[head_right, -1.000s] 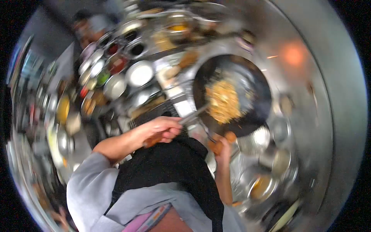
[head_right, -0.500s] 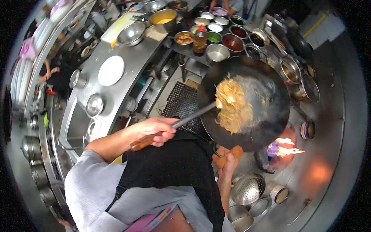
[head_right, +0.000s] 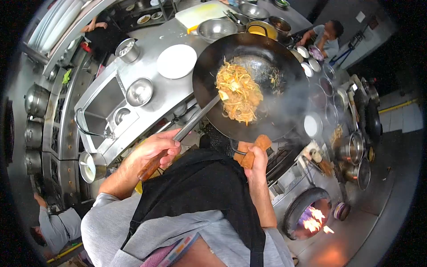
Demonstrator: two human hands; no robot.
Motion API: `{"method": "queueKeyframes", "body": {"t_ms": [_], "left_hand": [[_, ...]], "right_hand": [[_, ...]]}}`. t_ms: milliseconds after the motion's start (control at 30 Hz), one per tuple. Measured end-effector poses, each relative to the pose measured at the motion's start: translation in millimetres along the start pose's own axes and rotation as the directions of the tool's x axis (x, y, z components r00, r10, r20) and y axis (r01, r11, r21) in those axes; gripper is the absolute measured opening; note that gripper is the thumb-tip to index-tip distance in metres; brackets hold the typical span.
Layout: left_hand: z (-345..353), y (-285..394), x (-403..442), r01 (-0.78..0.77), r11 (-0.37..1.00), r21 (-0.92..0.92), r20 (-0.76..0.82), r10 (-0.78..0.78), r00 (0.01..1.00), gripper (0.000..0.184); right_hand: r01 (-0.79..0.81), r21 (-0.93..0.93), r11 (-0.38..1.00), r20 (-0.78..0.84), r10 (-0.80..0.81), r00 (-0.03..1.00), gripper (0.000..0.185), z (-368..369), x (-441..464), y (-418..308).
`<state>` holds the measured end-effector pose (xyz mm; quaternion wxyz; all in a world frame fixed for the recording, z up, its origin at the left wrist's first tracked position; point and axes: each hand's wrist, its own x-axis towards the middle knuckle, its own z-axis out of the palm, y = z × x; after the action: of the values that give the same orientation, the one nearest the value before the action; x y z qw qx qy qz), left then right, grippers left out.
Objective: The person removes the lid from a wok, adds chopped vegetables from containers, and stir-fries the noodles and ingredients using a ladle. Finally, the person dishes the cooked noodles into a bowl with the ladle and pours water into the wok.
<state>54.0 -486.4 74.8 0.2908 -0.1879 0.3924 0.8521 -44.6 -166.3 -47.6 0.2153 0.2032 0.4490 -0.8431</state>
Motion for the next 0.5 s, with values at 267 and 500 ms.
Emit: {"method": "queueKeyframes", "body": {"t_ms": [267, 500], "left_hand": [[-135.3, 87.0, 49.9, -0.03, 0.774, 0.632, -0.072, 0.098, 0.993, 0.037], [-332.9, 189.1, 196.3, 0.403, -0.147, 0.903, -0.2, 0.688, 0.698, 0.015]], "right_hand": [[-0.043, -0.089, 0.995, -0.05, 0.039, 0.998, 0.031, 66.9, 28.3, -21.3], [0.002, -0.127, 0.992, -0.153, -0.021, 0.988, 0.031, 108.5, 47.4, -14.7]]}}
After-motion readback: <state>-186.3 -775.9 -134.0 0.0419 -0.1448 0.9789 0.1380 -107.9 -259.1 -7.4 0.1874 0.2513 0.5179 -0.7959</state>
